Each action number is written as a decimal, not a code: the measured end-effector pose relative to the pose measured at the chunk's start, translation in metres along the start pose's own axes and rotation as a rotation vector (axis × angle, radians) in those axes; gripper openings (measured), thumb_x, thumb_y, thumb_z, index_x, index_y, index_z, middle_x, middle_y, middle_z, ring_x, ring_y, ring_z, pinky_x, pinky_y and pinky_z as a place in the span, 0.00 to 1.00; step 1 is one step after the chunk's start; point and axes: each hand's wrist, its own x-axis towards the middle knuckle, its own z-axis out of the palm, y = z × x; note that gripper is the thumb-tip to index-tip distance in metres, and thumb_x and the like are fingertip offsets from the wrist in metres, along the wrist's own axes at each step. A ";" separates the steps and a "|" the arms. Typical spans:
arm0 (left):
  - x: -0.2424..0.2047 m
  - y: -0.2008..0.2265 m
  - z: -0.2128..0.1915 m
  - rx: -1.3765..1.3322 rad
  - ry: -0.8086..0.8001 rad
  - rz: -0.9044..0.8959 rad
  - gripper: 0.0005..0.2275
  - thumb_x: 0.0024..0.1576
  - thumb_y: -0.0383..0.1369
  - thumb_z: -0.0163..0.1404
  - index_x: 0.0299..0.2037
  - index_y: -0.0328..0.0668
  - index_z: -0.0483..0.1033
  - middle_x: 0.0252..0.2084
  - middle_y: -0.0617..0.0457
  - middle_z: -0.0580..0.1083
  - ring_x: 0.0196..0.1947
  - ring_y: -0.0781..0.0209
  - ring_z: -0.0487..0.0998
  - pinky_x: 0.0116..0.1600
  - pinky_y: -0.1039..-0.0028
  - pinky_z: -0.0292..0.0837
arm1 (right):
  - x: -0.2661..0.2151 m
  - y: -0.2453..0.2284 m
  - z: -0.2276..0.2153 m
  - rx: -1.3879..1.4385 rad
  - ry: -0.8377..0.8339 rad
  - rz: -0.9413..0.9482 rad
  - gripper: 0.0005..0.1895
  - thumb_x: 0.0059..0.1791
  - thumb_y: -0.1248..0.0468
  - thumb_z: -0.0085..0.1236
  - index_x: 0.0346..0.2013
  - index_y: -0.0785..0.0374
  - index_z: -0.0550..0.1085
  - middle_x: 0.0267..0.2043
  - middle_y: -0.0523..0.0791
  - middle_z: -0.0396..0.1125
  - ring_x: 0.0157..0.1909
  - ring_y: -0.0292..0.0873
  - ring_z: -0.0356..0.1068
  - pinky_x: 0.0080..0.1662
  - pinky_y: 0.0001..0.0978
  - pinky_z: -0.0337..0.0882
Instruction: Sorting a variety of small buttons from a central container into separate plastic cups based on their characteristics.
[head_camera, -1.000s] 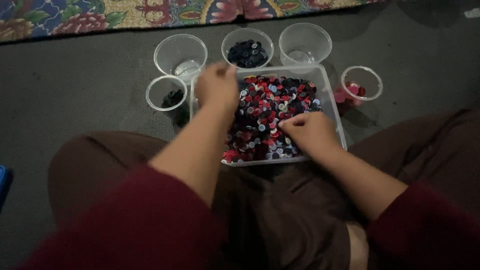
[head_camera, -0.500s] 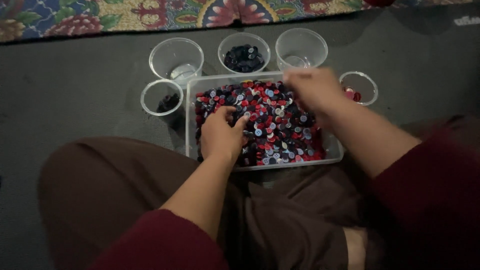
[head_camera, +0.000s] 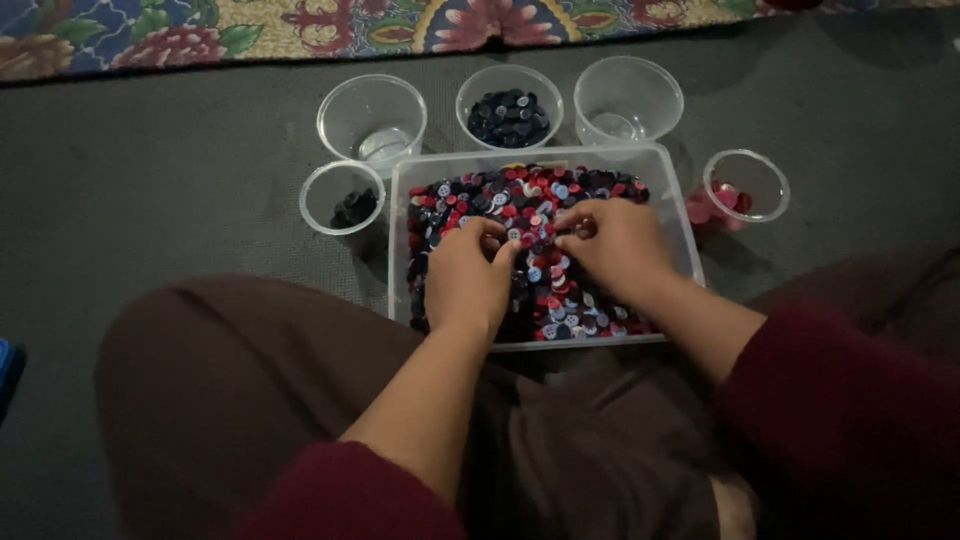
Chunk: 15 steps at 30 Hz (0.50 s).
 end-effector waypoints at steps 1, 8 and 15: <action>0.000 0.003 -0.002 0.000 -0.001 0.002 0.11 0.59 0.44 0.56 0.50 0.57 0.80 0.45 0.56 0.78 0.55 0.50 0.79 0.57 0.57 0.76 | 0.004 0.006 0.004 0.000 0.002 0.002 0.12 0.43 0.58 0.70 0.41 0.46 0.84 0.33 0.42 0.78 0.46 0.49 0.77 0.48 0.42 0.76; 0.014 0.026 0.002 0.113 0.126 0.154 0.07 0.60 0.40 0.55 0.46 0.55 0.80 0.41 0.53 0.77 0.52 0.44 0.78 0.55 0.52 0.76 | -0.012 0.023 0.006 0.052 0.016 0.109 0.08 0.43 0.54 0.66 0.36 0.46 0.83 0.33 0.39 0.78 0.47 0.47 0.77 0.47 0.43 0.76; 0.044 0.042 0.021 0.419 0.176 0.177 0.08 0.55 0.44 0.62 0.42 0.60 0.84 0.39 0.53 0.75 0.48 0.46 0.78 0.52 0.58 0.74 | -0.018 0.034 0.004 0.103 0.000 0.204 0.08 0.42 0.53 0.66 0.35 0.42 0.83 0.31 0.35 0.78 0.44 0.44 0.78 0.45 0.37 0.76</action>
